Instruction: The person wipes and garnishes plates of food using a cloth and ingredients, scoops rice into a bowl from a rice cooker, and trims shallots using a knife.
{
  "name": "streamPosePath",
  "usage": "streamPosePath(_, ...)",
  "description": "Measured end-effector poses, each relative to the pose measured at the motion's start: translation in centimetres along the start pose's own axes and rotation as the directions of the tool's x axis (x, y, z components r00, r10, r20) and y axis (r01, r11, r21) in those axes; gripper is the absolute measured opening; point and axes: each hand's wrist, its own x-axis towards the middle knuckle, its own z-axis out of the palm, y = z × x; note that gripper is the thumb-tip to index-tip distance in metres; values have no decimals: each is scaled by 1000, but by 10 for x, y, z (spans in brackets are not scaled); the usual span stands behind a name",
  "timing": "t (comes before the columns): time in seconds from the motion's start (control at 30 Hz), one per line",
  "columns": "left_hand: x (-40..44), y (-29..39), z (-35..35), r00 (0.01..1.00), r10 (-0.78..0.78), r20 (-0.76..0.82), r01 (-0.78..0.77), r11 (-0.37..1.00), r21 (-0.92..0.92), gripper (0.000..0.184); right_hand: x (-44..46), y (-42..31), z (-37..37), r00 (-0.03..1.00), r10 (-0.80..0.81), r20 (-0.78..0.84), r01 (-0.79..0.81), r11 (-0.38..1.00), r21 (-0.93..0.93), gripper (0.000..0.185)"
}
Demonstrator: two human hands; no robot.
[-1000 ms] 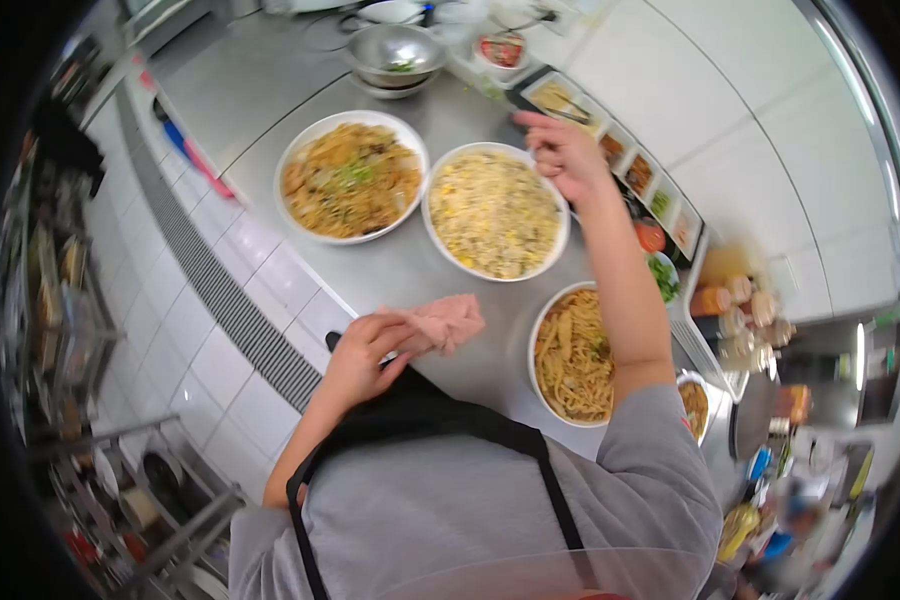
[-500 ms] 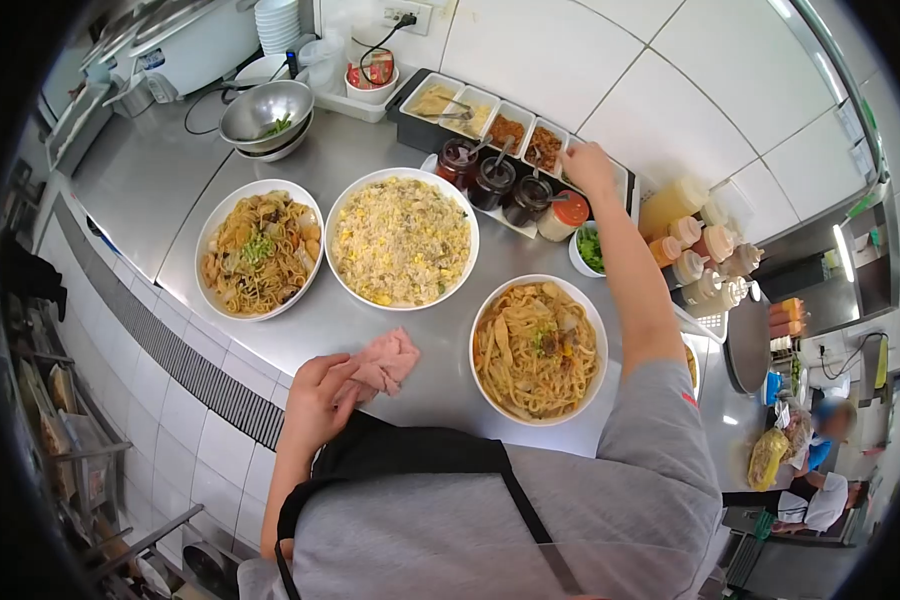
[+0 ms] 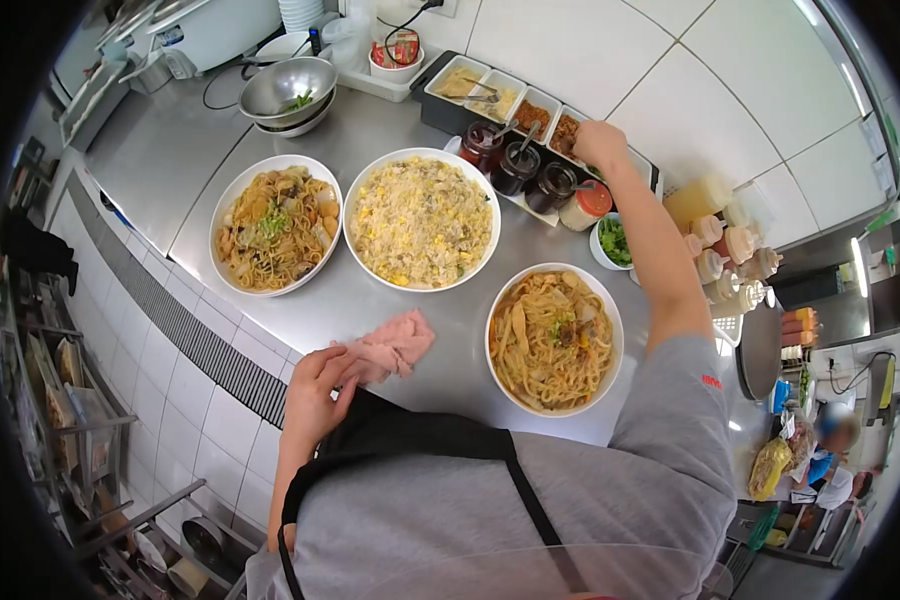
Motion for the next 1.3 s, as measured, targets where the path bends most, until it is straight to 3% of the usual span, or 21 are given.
streamPosePath(0.13, -2, 2, -1, 1000, -10, -9, 10, 1000, 18, 27, 19, 16, 38, 1000, 24, 16, -26, 989, 144, 21)
streamPosePath(0.2, -2, 2, 0, 1000, -15, 20, 14, 1000, 25, 28, 55, 39, 87, 982, -178, 63, 177, 984, 30, 22)
streamPosePath(0.23, -1, 2, 0, 1000, -11, 14, 11, 1000, 27, 28, 49, 39, 79, 983, -177, 55, 176, 984, 29, 22)
streamPosePath(0.27, -1, 2, 0, 1000, -5, 19, 5, 1000, 21, 28, 34, 36, 67, 998, -61, 12, 58, 978, 200, 22)
streamPosePath(0.3, 0, 2, -1, 1000, -1, 24, 0, 1000, 16, 28, 21, 34, 61, 998, 59, -9, -52, 928, 369, 22)
streamPosePath(0.33, 0, 1, -1, 1000, 0, 20, -1, 1000, 17, 28, 16, 36, 68, 962, 250, 109, -254, 675, 693, 23)
streamPosePath(0.37, 0, 2, -1, 1000, 0, 17, -1, 1000, 18, 28, 6, 34, 63, 962, 251, 108, -254, 675, 693, 23)
streamPosePath(0.43, 0, 2, -1, 1000, 6, 15, -6, 1000, 15, 28, -10, 31, 45, 930, 314, 190, -300, 355, 885, 22)
streamPosePath(0.47, 1, 2, -2, 1000, 11, 19, -12, 1000, 16, 28, -10, 35, 44, 929, 318, 189, -301, 355, 885, 22)
streamPosePath(0.53, 1, 1, -2, 1000, 19, 20, -20, 1000, 16, 28, -8, 44, 40, 972, 158, -174, -61, 885, 462, 22)
streamPosePath(0.57, 1, 0, -1, 1000, 21, 21, -21, 1000, 15, 28, -9, 39, 29, 971, 159, -176, -61, 885, 463, 22)
streamPosePath(0.63, 2, 1, 0, 1000, 20, 23, -20, 1000, 15, 28, -15, 13, -1, 990, 96, -104, -86, 992, 91, 22)
streamPosePath(0.77, 10, 4, 7, 998, 53, 21, -53, 999, -8, 28, 7, -10, 19, 996, 73, -47, -69, 995, 77, 22)
streamPosePath(0.83, 13, 7, 13, 999, 40, 22, -39, 998, -48, 28, 14, -9, 35, 969, 241, -64, -211, 930, 301, 22)
streamPosePath(0.97, 19, 9, 21, 993, 67, 96, -62, 996, -57, 28, 40, 23, 64, 995, 95, 14, -95, 947, 307, 21)
streamPosePath(1.03, 18, 7, 26, 989, 87, 118, -81, 995, -53, 29, 27, 30, 56, 985, 169, -37, -118, 809, 575, 19)
streamPosePath(1.07, 18, 3, 29, 989, 85, 121, -81, 996, -38, 28, 33, 42, 72, 984, 173, -38, -121, 810, 574, 19)
streamPosePath(1.13, 20, -4, 38, 989, 83, 119, -81, 996, -23, 26, 57, 75, 120, 946, -66, -319, 256, 754, 605, 18)
streamPosePath(1.17, 21, -8, 43, 991, 76, 108, -75, 997, -8, 24, 48, 68, 106, 945, -67, -320, 258, 754, 604, 18)
streamPosePath(1.23, 26, -7, 44, 993, 70, 97, -70, 998, 2, 23, 8, 43, 57, 932, 343, 121, -216, 256, 942, 19)
streamPosePath(1.3, 36, 4, 42, 999, 39, -26, -41, 995, -95, 21, -15, 36, 36, 914, 366, 173, -270, 232, 934, 20)
